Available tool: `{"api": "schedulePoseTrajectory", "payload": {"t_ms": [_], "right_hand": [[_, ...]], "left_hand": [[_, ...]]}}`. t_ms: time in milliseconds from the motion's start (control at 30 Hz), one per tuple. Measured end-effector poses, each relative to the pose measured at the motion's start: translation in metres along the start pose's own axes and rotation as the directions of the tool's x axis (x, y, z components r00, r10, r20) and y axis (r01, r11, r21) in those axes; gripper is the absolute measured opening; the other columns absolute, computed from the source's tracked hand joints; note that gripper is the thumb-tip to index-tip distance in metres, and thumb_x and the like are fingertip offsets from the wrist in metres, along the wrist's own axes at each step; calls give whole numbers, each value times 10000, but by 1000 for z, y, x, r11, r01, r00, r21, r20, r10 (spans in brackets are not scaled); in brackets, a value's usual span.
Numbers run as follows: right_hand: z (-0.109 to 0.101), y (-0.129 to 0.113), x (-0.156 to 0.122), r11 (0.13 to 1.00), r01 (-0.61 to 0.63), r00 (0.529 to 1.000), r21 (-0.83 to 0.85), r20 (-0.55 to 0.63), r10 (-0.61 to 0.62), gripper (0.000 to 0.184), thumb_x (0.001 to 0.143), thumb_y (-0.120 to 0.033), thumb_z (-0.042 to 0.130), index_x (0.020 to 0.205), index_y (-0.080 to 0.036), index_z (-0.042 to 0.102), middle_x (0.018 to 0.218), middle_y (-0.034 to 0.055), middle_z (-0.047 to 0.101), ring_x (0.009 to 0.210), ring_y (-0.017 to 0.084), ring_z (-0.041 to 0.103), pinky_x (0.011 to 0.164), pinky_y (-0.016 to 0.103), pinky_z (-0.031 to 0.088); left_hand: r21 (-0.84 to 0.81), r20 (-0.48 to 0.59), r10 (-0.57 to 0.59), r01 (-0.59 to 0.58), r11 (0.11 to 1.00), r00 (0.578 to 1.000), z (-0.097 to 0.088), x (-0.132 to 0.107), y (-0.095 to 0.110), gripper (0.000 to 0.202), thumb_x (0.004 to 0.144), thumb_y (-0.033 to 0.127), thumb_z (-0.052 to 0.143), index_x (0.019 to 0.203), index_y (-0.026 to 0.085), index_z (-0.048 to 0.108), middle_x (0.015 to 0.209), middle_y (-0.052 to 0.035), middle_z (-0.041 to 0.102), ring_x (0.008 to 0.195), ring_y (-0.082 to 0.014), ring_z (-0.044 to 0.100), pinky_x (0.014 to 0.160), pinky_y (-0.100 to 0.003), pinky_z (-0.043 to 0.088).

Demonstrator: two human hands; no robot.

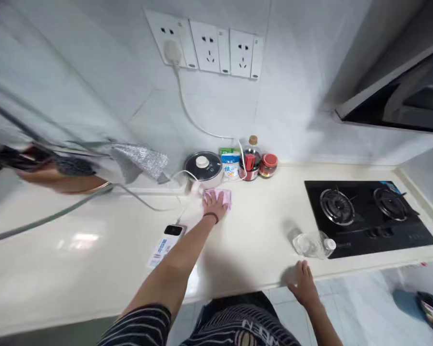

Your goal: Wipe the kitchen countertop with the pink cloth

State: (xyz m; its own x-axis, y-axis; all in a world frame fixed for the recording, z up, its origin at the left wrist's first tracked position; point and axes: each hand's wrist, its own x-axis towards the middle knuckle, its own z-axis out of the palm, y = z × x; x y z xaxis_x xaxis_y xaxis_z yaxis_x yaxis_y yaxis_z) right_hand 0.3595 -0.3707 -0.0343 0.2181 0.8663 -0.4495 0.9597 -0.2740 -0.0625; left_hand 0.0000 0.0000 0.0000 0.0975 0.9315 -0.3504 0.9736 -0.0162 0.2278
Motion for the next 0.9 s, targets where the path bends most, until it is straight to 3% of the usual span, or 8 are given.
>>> {"api": "schedulePoseTrajectory", "payload": {"t_ms": [133, 267, 367, 533, 633, 767, 900], "right_hand": [[-2, -1, 1, 1000, 2, 1000, 28, 4, -2, 854, 748, -446, 584, 1531, -122, 484, 1580, 131, 488, 1505, 440, 332, 1213, 620, 314], [-1, -4, 0, 998, -50, 999, 30, 9, 50, 891, 731, -442, 598, 1540, -96, 460, 1606, 144, 447, 1514, 438, 313, 1220, 595, 305], [-2, -7, -1, 996, -81, 997, 43, 15, 81, 919, 728, -459, 589, 1556, -93, 430, 1624, 145, 419, 1516, 439, 308, 1219, 594, 304], [-11, -10, -1, 991, -95, 995, 91, 50, 91, 918, 680, -445, 608, 1533, -137, 471, 1612, 133, 445, 1520, 445, 305, 1236, 572, 305], [-13, -12, -1, 987, -116, 992, 109, 53, 111, 894, 651, -425, 643, 1507, -202, 511, 1600, 111, 471, 1531, 433, 290, 1243, 511, 326], [-11, -14, -1, 986, -126, 991, 106, 47, 122, 904, 660, -431, 630, 1527, -230, 473, 1599, 106, 474, 1528, 438, 293, 1250, 533, 303], [-5, -14, -3, 987, -142, 989, 71, 59, 138, 976, 712, -451, 583, 1585, -89, 340, 1651, 172, 369, 1539, 431, 264, 1253, 542, 266]], "left_hand": [[-13, -17, -45, 45, 999, 999, -3, -4, -13, 746, 985, 476, 405, 1651, 221, 184, 1737, -177, 3, 1585, -442, 33, 1249, -654, 60], [16, -72, -49, 50, 999, 996, 16, -47, -28, 716, 996, 467, 392, 1644, 215, 222, 1735, -180, 46, 1581, -452, 41, 1241, -666, 85], [61, -104, 27, -21, 998, 994, 50, -105, -42, 700, 989, 453, 427, 1631, 220, 271, 1730, -186, 88, 1576, -463, 66, 1242, -657, 93], [128, -108, 251, -237, 963, 962, 124, -211, -68, 727, 918, 477, 565, 1590, 269, 383, 1712, -168, 203, 1565, -459, 159, 1241, -657, 114], [158, -111, 296, -277, 948, 949, 152, -246, -75, 730, 877, 433, 615, 1568, 296, 425, 1690, -143, 290, 1552, -453, 215, 1229, -673, 150], [126, -67, 362, -352, 928, 930, 149, -241, -69, 728, 883, 466, 611, 1569, 310, 423, 1690, -151, 285, 1548, -474, 210, 1211, -697, 167], [79, -13, 415, -412, 908, 910, 121, -194, -40, 722, 918, 531, 555, 1586, 315, 390, 1720, -144, 193, 1566, -467, 147, 1228, -686, 122]]}}
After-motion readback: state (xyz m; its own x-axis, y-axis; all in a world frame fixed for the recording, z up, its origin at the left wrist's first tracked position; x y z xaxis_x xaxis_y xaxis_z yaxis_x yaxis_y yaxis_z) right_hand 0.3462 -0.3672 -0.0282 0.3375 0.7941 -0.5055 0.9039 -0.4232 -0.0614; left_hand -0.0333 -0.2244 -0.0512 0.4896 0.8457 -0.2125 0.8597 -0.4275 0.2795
